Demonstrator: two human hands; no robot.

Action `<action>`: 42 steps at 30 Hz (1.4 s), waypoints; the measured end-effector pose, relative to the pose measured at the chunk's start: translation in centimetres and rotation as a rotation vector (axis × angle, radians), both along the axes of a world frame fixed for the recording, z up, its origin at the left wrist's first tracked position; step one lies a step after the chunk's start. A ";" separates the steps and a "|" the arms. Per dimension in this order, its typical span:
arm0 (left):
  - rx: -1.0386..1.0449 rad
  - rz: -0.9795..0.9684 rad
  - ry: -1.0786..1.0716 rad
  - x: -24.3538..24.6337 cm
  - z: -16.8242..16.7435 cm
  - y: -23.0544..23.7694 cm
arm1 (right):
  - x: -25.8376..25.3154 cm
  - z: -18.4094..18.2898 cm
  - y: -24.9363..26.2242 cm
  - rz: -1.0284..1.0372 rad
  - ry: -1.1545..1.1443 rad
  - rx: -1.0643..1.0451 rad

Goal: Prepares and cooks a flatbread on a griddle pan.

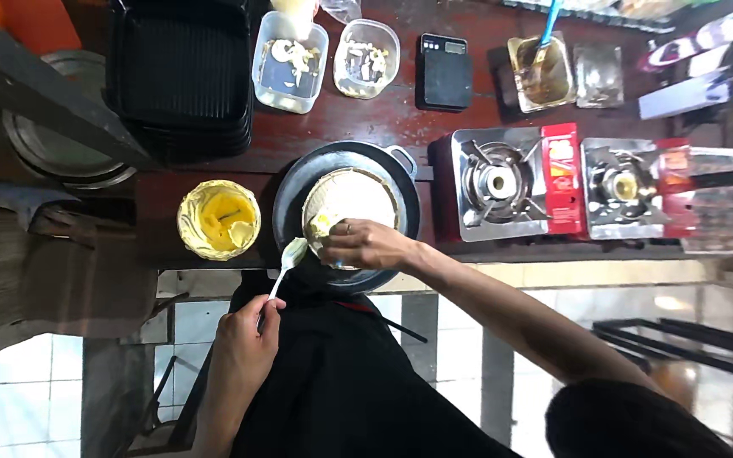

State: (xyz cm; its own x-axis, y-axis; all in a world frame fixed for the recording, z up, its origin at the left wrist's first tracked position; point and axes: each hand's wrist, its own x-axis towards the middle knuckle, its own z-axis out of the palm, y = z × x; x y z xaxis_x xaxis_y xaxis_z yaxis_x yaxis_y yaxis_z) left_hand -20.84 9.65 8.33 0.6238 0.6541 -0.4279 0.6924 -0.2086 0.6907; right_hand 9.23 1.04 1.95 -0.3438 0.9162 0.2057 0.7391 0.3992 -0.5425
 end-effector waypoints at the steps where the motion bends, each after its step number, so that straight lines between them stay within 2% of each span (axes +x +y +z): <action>1: 0.001 0.003 -0.004 -0.1 0.0 0.0 | 0.6 0.3 0.1 -0.123 0.129 -0.083; 2: 0.004 0.008 -0.013 -0.3 -0.1 -0.1 | 1.5 0.5 0.2 -0.322 0.209 -0.110; 4: 0.001 0.019 -0.027 -0.4 -0.3 -0.1 | 2.7 0.4 1.0 -0.662 0.130 -0.016; 5: -0.008 0.019 -0.030 -0.5 -0.4 -0.1 | 2.7 0.2 1.3 -0.690 0.044 0.022; 7: -0.034 0.013 -0.034 -0.5 -0.4 -0.1 | 1.4 -0.4 1.3 -0.446 -0.093 0.063; 9: -0.046 -0.003 -0.034 -0.5 -0.4 -0.1 | 0.4 -0.2 1.9 -0.209 0.008 0.013; 10: -0.049 -0.010 -0.038 -0.5 -0.3 0.0 | 0.7 0.1 2.2 -0.231 0.124 -0.051; 12: -0.058 -0.024 -0.047 -0.7 -0.4 0.2 | 2.0 0.1 2.4 -0.533 0.259 -0.069; 14: -0.059 -0.034 -0.047 -0.7 -0.6 0.5 | 2.5 0.1 2.6 -0.800 0.128 0.003; 15: -0.060 -0.041 -0.047 -0.7 -0.7 0.5 | 1.9 0.3 2.4 -0.787 0.021 0.012; 17: -0.065 -0.067 -0.044 -0.6 -0.8 0.7 | -0.1 0.1 1.9 -0.493 -0.126 0.043; 18: -0.061 -0.085 -0.043 -0.6 -0.8 0.8 | -0.9 0.1 1.9 -0.350 -0.097 0.044; 19: -0.058 -0.103 -0.045 -0.6 -0.8 0.9 | -1.1 0.3 2.1 -0.294 -0.013 -0.003; 20: -0.061 -0.120 -0.044 -0.6 -0.7 1.2 | -0.9 0.7 2.0 -0.342 0.102 -0.084; 21: -0.062 -0.134 -0.043 -0.7 -0.6 1.4 | -0.2 0.9 1.6 -0.474 0.228 -0.147; 23: -0.069 -0.155 -0.035 -0.8 -0.5 1.9 | 1.4 1.3 0.1 -0.879 0.357 -0.174; 25: -0.066 -0.170 -0.035 -0.8 -0.6 2.3 | 2.0 1.4 -1.7 -1.212 0.231 -0.083; 26: -0.064 -0.177 -0.035 -0.9 -0.7 2.5 | 1.5 1.3 -2.7 -1.266 0.111 -0.007; 27: -0.061 -0.187 -0.031 -0.9 -0.8 2.7 | 0.9 0.9 -3.3 -1.245 -0.002 0.067; 29: -0.046 -0.219 -0.022 -0.7 -0.9 3.1 | -1.2 -0.1 -4.6 -1.010 -0.149 0.190; 31: -0.028 -0.255 -0.026 -0.5 -0.9 3.4 | -3.2 -0.4 -5.8 -0.659 -0.201 0.150; 32: -0.024 -0.273 -0.032 -0.5 -0.9 3.6 | -3.6 0.0 -5.9 -0.530 -0.137 0.062; 33: -0.021 -0.292 -0.035 -0.3 -0.9 3.8 | -3.4 0.5 -5.8 -0.500 -0.020 -0.035; 35: -0.014 -0.328 -0.031 -0.1 -0.8 4.2 | -1.8 1.1 -5.7 -0.729 0.198 -0.090; 37: -0.001 -0.359 -0.036 0.2 -0.9 4.4 | -0.7 1.4 -5.2 -1.065 0.082 -0.001; 38: 0.003 -0.373 -0.032 0.4 -0.9 4.5 | -0.8 1.4 -4.9 -1.141 -0.040 0.016; 39: 0.005 -0.386 -0.034 0.6 -0.8 4.6 | -1.5 1.2 -4.7 -1.087 -0.150 0.015; 40: 0.005 -0.397 -0.035 0.7 -0.8 4.6 | -2.5 0.9 -4.7 -0.915 -0.223 0.016; 42: 0.013 -0.409 -0.039 0.8 -0.9 4.6 | -4.0 0.9 -4.2 -0.515 -0.136 -0.017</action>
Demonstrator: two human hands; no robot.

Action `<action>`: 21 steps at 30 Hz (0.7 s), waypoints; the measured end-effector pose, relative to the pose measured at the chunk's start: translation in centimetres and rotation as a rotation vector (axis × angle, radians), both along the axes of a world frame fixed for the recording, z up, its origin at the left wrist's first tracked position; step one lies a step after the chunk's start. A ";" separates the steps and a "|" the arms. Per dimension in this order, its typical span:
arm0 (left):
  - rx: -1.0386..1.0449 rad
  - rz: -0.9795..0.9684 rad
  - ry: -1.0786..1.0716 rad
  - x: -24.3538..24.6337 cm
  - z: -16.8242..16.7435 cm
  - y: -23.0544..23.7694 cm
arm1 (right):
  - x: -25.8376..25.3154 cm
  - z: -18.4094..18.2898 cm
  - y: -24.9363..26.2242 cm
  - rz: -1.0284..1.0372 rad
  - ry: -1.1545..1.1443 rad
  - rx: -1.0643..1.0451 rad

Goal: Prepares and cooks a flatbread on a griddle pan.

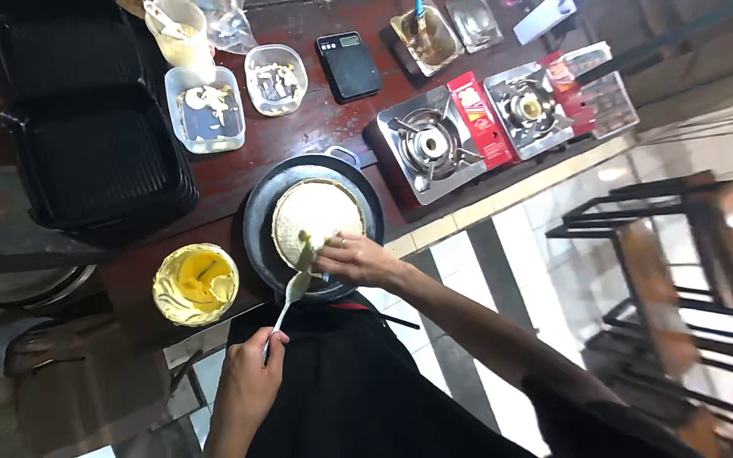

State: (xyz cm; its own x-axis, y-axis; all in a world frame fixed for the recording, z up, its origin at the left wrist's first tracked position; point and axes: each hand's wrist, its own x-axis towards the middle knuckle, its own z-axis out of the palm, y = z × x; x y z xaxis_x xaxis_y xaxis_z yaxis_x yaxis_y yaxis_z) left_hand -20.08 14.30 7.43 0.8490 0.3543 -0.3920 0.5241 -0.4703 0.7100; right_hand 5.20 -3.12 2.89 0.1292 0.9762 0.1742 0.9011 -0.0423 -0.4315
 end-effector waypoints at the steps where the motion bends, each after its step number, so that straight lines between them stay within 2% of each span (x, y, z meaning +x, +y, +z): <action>1: -0.004 -0.001 0.005 -0.1 0.0 0.0 | 0.0 0.2 0.5 0.081 0.152 -0.032; 2: -0.009 0.004 0.013 -0.2 0.0 0.0 | 0.6 0.3 0.9 0.043 0.307 -0.046; 3: -0.012 0.017 0.015 -0.3 -0.1 0.0 | 1.7 0.0 1.1 -0.078 0.418 -0.015; 4: -0.013 0.030 0.015 -0.5 -0.2 0.0 | 2.8 -0.5 1.4 -0.248 0.437 0.066; 6: -0.015 0.049 0.016 -0.6 -0.2 -0.1 | 4.4 -0.6 2.5 -0.572 0.256 0.167; 7: -0.017 0.057 0.019 -0.7 -0.2 -0.1 | 4.7 -0.4 3.3 -0.633 0.140 0.167; 8: -0.020 0.065 0.026 -0.8 -0.1 -0.2 | 4.6 -0.2 4.1 -0.604 0.043 0.135; 10: -0.036 0.072 0.037 -0.7 0.0 -0.4 | 3.7 -0.4 5.7 -0.369 -0.043 0.105; 12: -0.047 0.064 0.041 -0.5 -0.1 -0.7 | 3.4 -0.8 6.9 -0.149 0.079 0.100; 13: -0.045 0.057 0.036 -0.5 -0.2 -0.8 | 3.9 -1.0 7.2 -0.147 0.192 0.092; 15: -0.039 0.056 0.021 -0.6 -0.2 -1.0 | 5.7 -1.4 7.0 -0.402 0.304 0.122; 17: -0.038 0.072 0.018 -0.7 0.0 -1.0 | 7.0 -1.4 7.1 -0.699 0.169 0.154; 18: -0.041 0.082 0.026 -0.8 0.0 -1.0 | 6.9 -1.0 7.5 -0.758 0.079 0.153; 19: -0.047 0.089 0.033 -0.9 0.0 -0.9 | 6.2 -0.6 8.1 -0.722 0.019 0.114; 21: -0.050 0.082 0.045 -1.0 -0.1 -0.9 | 4.5 -0.3 8.9 -0.438 0.002 0.067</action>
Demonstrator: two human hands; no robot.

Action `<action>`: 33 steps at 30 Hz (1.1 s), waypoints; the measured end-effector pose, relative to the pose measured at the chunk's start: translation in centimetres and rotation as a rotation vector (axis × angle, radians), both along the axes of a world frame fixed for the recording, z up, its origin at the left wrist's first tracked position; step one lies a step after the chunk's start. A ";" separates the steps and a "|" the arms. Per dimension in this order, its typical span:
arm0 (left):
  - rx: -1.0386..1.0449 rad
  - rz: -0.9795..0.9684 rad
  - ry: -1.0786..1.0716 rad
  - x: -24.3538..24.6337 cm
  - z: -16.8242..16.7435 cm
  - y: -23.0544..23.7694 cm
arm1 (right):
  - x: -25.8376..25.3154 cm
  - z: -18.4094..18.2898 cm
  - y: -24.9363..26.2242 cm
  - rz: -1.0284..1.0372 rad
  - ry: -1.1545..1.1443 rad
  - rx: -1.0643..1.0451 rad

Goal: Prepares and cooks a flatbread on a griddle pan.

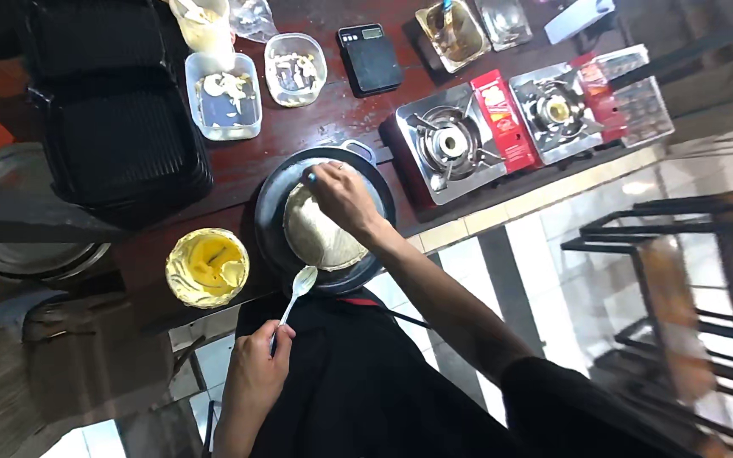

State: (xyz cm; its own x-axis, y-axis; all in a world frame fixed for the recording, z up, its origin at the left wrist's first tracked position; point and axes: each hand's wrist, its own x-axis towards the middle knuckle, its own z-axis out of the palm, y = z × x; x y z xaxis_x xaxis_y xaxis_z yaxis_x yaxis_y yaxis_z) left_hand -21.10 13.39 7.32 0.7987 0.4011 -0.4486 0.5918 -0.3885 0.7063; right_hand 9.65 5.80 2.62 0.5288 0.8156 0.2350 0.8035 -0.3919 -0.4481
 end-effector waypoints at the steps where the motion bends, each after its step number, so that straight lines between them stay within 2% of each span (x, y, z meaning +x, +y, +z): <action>1: 0.002 -0.009 -0.001 0.0 0.0 0.0 | -0.3 -0.1 0.2 0.148 0.041 0.021; 2: 0.006 -0.014 -0.008 0.0 0.0 0.0 | 0.0 -0.2 0.3 0.224 0.127 0.060; 3: 0.010 -0.016 -0.015 -0.1 0.0 0.0 | 0.6 -0.4 0.0 0.192 0.237 0.097; 5: 0.016 -0.017 -0.020 -0.2 0.1 0.1 | 2.2 -1.1 -1.7 -0.098 0.341 0.150; 7: 0.010 -0.004 -0.021 -0.4 0.1 0.3 | 3.0 -1.0 -3.7 -0.405 0.231 0.136; 8: 0.006 0.002 -0.020 -0.6 0.1 0.4 | 2.5 -0.8 -4.6 -0.490 0.129 0.114; 10: 0.000 0.012 -0.023 -0.8 0.0 0.3 | 0.6 0.1 -5.8 -0.523 -0.042 0.060; 13: -0.013 0.001 0.007 -0.8 -0.1 0.2 | -1.8 0.8 -5.5 -0.313 -0.064 -0.035; 15: -0.011 -0.021 0.015 -0.9 -0.3 0.2 | -2.0 -0.4 -4.1 -0.054 -0.098 0.002; 17: -0.006 -0.040 0.015 -0.8 -0.3 0.2 | -1.4 -1.1 -3.6 0.128 0.000 0.085; 19: 0.001 -0.053 0.000 -0.6 -0.2 0.3 | 0.6 -1.3 -4.6 0.010 0.149 0.203; 21: 0.006 -0.056 -0.014 -0.8 -0.1 0.3 | 2.2 -1.6 -6.3 -0.247 0.086 0.231; 22: 0.004 -0.051 -0.018 -0.8 -0.2 0.3 | 2.2 -1.6 -7.1 -0.293 0.018 0.189; 23: 0.000 -0.041 -0.019 -0.8 -0.3 0.2 | 1.4 -1.5 -8.0 -0.220 -0.044 0.119; 24: -0.005 -0.036 -0.014 -0.8 -0.3 0.2 | 0.2 -1.5 -9.0 -0.064 -0.097 0.045; 26: 0.005 -0.028 -0.008 -0.9 -0.2 0.0 | -2.3 -1.8 -10.8 0.387 -0.155 0.005; 27: 0.018 -0.019 -0.010 -0.9 -0.3 -0.1 | -3.1 -1.7 -11.2 0.553 -0.103 0.016; 28: 0.022 -0.005 -0.004 -0.9 -0.3 -0.2 | -3.2 -1.4 -11.3 0.616 0.000 0.023; 29: 0.023 0.010 0.004 -1.0 -0.4 -0.4 | -2.7 -1.0 -11.3 0.577 0.130 0.041; 31: 0.024 0.038 0.021 -1.2 -0.5 -0.8 | -1.1 -0.7 -10.6 0.338 0.274 0.111; 32: 0.027 0.056 0.022 -1.3 -0.6 -1.1 | -0.5 -0.7 -10.2 0.262 0.236 0.129; 33: 0.029 0.075 0.027 -1.4 -0.7 -1.5 | -0.2 -1.0 -10.0 0.284 0.155 0.120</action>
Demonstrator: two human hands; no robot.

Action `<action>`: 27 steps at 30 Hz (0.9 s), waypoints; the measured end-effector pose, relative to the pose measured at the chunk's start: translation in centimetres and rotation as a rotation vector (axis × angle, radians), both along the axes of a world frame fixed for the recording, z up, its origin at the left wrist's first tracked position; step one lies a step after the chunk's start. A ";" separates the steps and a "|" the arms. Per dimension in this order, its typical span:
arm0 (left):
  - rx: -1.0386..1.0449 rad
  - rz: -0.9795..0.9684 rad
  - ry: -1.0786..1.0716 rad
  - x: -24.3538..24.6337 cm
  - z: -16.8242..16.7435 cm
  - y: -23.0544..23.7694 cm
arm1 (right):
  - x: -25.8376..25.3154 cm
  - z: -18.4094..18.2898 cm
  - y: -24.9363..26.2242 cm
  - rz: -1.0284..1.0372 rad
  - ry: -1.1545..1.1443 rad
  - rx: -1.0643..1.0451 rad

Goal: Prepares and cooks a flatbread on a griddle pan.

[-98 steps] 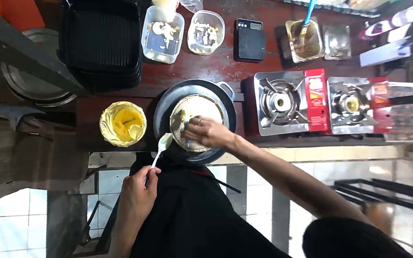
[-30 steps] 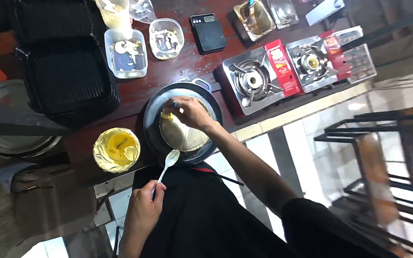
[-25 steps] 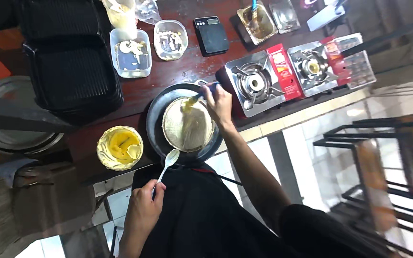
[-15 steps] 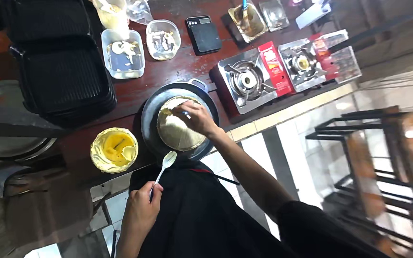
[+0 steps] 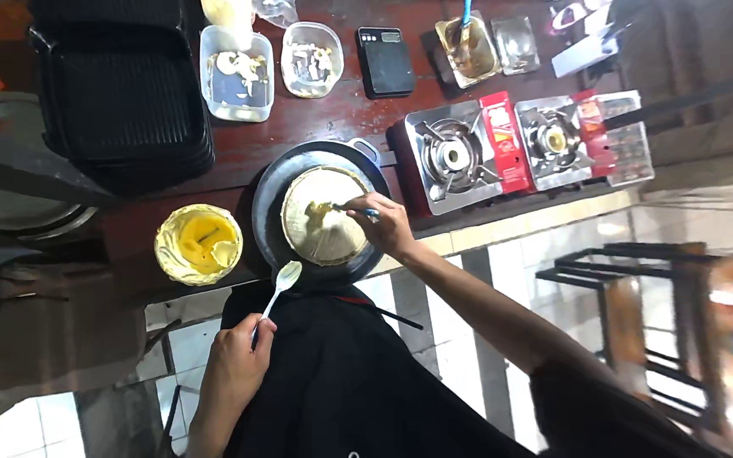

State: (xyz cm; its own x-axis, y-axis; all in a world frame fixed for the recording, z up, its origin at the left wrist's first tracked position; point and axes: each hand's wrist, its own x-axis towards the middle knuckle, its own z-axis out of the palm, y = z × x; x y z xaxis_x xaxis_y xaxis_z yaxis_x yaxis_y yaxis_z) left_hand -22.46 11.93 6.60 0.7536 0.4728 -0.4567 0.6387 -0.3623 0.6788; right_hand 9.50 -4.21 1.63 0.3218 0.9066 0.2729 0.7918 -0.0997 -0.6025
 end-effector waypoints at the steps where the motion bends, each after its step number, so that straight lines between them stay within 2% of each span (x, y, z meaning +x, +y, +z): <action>1: 0.001 0.020 0.010 -0.1 0.0 -0.3 | 0.0 -0.3 -0.2 0.122 -0.103 -0.009; 3: -0.002 0.069 0.021 -0.2 0.2 -1.1 | -0.3 0.1 -0.2 0.510 -0.171 -0.053; 5: -0.001 0.126 0.033 -0.4 0.3 -1.9 | 0.1 1.4 1.3 0.748 -0.019 -0.207; 7: -0.017 0.193 0.050 -0.7 0.2 -3.1 | 1.1 2.3 4.1 0.727 0.184 -0.390; 9: -0.015 0.258 0.050 -0.6 -0.2 -4.5 | 2.1 2.1 7.1 0.551 0.266 -0.395; 11: -0.016 0.322 0.046 -0.6 -0.3 -6.2 | 2.5 1.3 9.1 0.452 0.152 -0.231; 12: -0.019 0.357 0.039 -0.6 -0.2 -7.0 | 2.5 1.0 9.2 0.532 0.028 -0.158; 14: -0.025 0.429 0.021 -0.6 -0.2 -8.4 | 2.6 0.8 7.7 0.902 -0.214 -0.088; 16: -0.035 0.481 -0.007 -0.5 -0.3 -9.4 | 2.6 1.0 6.0 1.167 -0.204 -0.136; 18: -0.053 0.520 -0.032 -0.3 -0.1 -10.1 | 3.3 1.4 5.6 1.123 0.053 -0.268; 20: -0.068 0.543 -0.070 -0.1 0.1 -10.3 | 5.0 1.4 5.8 0.882 0.199 -0.312; 22: -0.081 0.567 -0.135 -0.3 0.5 -10.1 | 6.1 1.3 6.1 0.540 0.152 -0.234; 24: -0.106 0.590 -0.226 -0.9 1.5 -9.6 | 5.5 1.4 5.0 0.313 -0.044 -0.168; 25: -0.107 0.599 -0.266 -1.2 2.2 -9.1 | 5.1 1.1 3.7 0.341 -0.152 -0.134; 27: -0.063 0.610 -0.305 -1.9 3.7 -7.7 | 4.1 0.8 0.3 0.582 -0.307 -0.102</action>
